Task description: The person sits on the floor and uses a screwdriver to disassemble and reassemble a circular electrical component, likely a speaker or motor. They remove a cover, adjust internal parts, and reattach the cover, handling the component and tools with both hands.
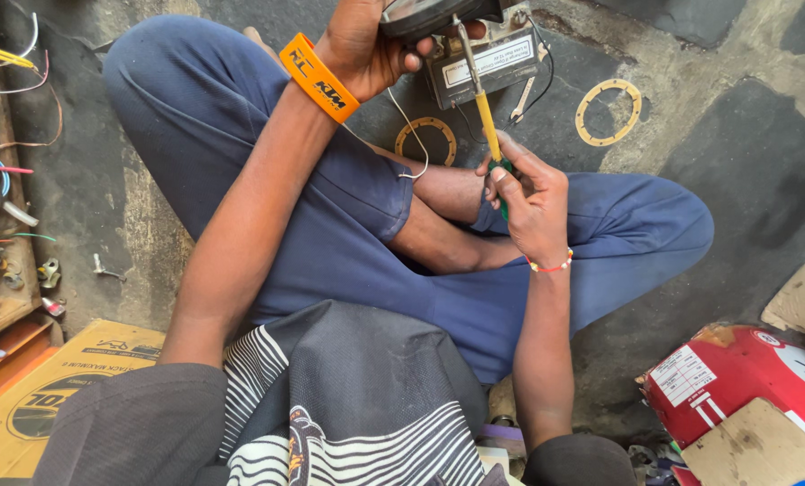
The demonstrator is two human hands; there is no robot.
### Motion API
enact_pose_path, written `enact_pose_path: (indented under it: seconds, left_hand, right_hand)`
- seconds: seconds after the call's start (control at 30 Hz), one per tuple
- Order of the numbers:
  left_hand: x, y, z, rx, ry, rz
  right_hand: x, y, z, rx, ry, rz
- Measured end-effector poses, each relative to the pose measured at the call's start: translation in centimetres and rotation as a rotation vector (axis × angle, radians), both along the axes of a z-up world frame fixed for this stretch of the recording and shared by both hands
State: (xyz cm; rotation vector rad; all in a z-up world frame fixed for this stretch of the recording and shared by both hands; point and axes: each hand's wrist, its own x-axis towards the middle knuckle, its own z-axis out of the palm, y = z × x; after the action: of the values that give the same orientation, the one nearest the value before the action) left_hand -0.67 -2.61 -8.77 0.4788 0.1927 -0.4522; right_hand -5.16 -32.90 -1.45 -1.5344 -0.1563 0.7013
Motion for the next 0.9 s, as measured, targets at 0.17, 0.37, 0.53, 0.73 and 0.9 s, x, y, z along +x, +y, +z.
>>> enact_pose_path:
  seconds: [0.17, 0.37, 0.53, 0.73, 0.9]
  left_hand:
    - [0.2, 0.1, -0.8, -0.052, 0.028, -0.02]
    - [-0.1, 0.3, -2.3, -0.016, 0.019, 0.004]
    - [-0.5, 0.2, -3.1, 0.09, 0.03, 0.054]
    - [-0.2, -0.2, -1.2, 0.128, -0.011, -0.039]
    - [-0.1, -0.4, 0.4, 0.129, -0.071, -0.076]
  right_hand:
    - [0.0, -0.1, -0.2, 0.0, -0.007, 0.015]
    - [0.0, 0.0, -0.1, 0.009, 0.009, 0.019]
    - [0.2, 0.1, 0.4, 0.048, 0.065, 0.031]
    - [0.4, -0.1, 0.6, 0.155, 0.255, 0.043]
    - [0.6, -0.1, 0.4, 0.344, 0.509, 0.016]
